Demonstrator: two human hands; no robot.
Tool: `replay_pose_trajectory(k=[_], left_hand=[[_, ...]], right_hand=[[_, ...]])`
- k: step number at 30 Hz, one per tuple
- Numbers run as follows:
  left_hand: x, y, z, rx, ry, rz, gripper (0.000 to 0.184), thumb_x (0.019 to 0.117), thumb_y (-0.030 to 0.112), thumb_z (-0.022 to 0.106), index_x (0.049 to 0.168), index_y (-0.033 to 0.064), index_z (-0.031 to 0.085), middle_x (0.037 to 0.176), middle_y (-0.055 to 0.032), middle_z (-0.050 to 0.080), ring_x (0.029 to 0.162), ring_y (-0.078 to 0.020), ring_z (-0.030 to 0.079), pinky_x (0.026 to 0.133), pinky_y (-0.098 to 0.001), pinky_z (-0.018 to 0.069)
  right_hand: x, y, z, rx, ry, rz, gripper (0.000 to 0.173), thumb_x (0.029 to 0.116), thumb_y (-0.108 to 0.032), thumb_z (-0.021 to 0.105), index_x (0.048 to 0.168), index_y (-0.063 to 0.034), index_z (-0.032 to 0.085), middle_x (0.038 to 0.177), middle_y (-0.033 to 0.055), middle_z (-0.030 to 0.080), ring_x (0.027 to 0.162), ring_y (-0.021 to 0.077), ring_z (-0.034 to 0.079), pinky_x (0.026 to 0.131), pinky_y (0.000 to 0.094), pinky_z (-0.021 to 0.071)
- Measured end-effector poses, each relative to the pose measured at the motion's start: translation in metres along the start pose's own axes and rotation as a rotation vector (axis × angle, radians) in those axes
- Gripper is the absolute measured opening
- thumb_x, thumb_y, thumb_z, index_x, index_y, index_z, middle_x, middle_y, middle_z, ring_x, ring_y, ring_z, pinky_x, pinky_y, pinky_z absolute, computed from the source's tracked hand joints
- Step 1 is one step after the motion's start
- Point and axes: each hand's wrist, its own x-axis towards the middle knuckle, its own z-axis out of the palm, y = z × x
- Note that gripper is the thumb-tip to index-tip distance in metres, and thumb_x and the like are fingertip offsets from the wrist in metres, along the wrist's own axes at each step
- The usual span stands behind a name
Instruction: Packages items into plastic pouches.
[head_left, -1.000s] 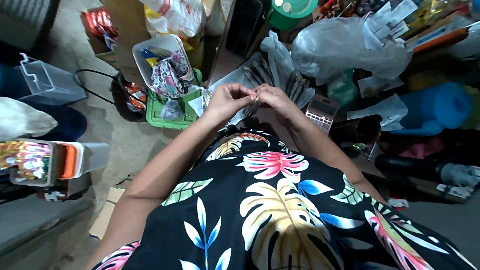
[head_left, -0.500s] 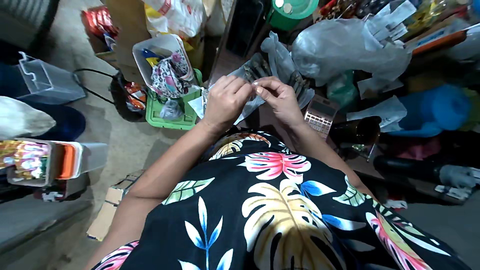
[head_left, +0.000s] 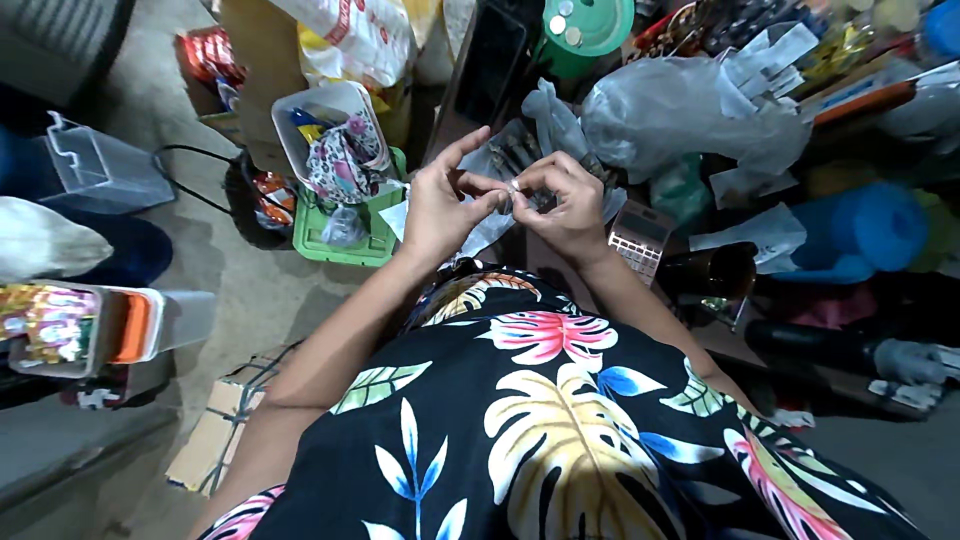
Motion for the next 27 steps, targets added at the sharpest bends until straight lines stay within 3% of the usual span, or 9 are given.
replay_pose_trajectory(k=[5,8,11,14,16,19,21,24,27], left_hand=[[0.006,-0.012,-0.006,-0.023,-0.021,0.032,0.048,0.0810,0.006,0.082,0.125,0.0006,0.064,0.091,0.0013,0.075,0.080,-0.0043,0.068,0.075,-0.0224,0.0548],[0.005,-0.019,-0.008,0.014,-0.042,0.137,0.032,0.0855,0.010,0.078,0.116,0.0018,0.072,0.105,-0.0017,0.076,0.095,-0.0066,0.068,0.087,-0.0269,0.0539],[0.002,-0.025,-0.007,0.057,0.002,0.238,0.018,0.0883,0.013,0.078,0.104,0.0045,0.076,0.103,-0.0032,0.075,0.096,-0.0066,0.067,0.089,-0.0272,0.0531],[0.000,-0.029,-0.005,0.103,0.076,0.307,0.014,0.0880,0.013,0.078,0.100,0.0049,0.077,0.099,-0.0045,0.075,0.095,-0.0076,0.065,0.084,-0.0257,0.0506],[-0.002,-0.031,-0.003,0.112,0.129,0.324,0.012,0.0866,0.011,0.077,0.096,0.0041,0.076,0.095,-0.0043,0.074,0.091,-0.0071,0.064,0.081,-0.0242,0.0493],[-0.004,-0.032,-0.002,0.122,0.165,0.322,0.011,0.0863,0.011,0.076,0.094,0.0037,0.075,0.093,-0.0046,0.072,0.089,-0.0063,0.062,0.078,-0.0226,0.0486],[-0.004,-0.033,-0.002,0.136,0.157,0.333,0.011,0.0870,0.011,0.075,0.095,0.0037,0.075,0.092,-0.0054,0.072,0.088,-0.0072,0.063,0.076,-0.0232,0.0487],[-0.005,-0.035,-0.004,0.128,0.139,0.331,0.010,0.0888,0.008,0.074,0.097,0.0035,0.077,0.093,-0.0051,0.074,0.089,-0.0075,0.064,0.077,-0.0237,0.0491],[-0.004,-0.038,-0.006,0.069,0.124,0.308,0.011,0.0901,0.005,0.071,0.099,0.0025,0.077,0.093,-0.0029,0.073,0.085,-0.0043,0.062,0.077,-0.0219,0.0490]], right_hand=[[0.004,-0.003,-0.004,0.045,-0.087,0.025,0.008,0.0859,-0.010,0.075,0.093,-0.0053,0.077,0.098,0.0095,0.075,0.094,0.0192,0.069,0.088,0.0392,0.0535],[0.006,-0.004,-0.007,0.052,-0.129,0.006,0.009,0.0869,-0.009,0.073,0.094,-0.0052,0.077,0.099,0.0087,0.076,0.096,0.0188,0.069,0.092,0.0398,0.0525],[0.008,-0.005,-0.009,0.060,-0.135,-0.037,0.009,0.0877,-0.008,0.073,0.094,-0.0045,0.078,0.098,0.0082,0.077,0.095,0.0175,0.070,0.096,0.0407,0.0520],[0.009,-0.006,-0.009,0.074,-0.129,-0.067,0.011,0.0898,-0.008,0.072,0.097,-0.0048,0.080,0.097,0.0077,0.078,0.094,0.0168,0.073,0.100,0.0420,0.0519],[0.008,-0.008,-0.008,0.163,-0.126,-0.023,0.015,0.0915,-0.007,0.070,0.101,-0.0007,0.079,0.097,0.0091,0.078,0.092,0.0153,0.073,0.097,0.0386,0.0554],[0.012,-0.018,-0.008,0.365,-0.177,0.185,0.031,0.0954,-0.004,0.068,0.123,0.0100,0.064,0.098,0.0111,0.077,0.085,0.0120,0.076,0.084,0.0300,0.0638],[0.018,-0.024,-0.010,0.437,-0.205,0.345,0.045,0.0919,-0.002,0.072,0.132,0.0089,0.057,0.096,0.0098,0.077,0.083,0.0127,0.076,0.080,0.0293,0.0647],[0.024,-0.024,-0.012,0.414,-0.234,0.426,0.057,0.0861,-0.001,0.078,0.138,0.0048,0.054,0.094,0.0078,0.077,0.082,0.0111,0.075,0.078,0.0270,0.0633],[0.025,-0.024,-0.009,0.328,-0.238,0.334,0.055,0.0861,-0.001,0.078,0.135,0.0051,0.055,0.096,0.0082,0.077,0.085,0.0113,0.075,0.082,0.0276,0.0625]])
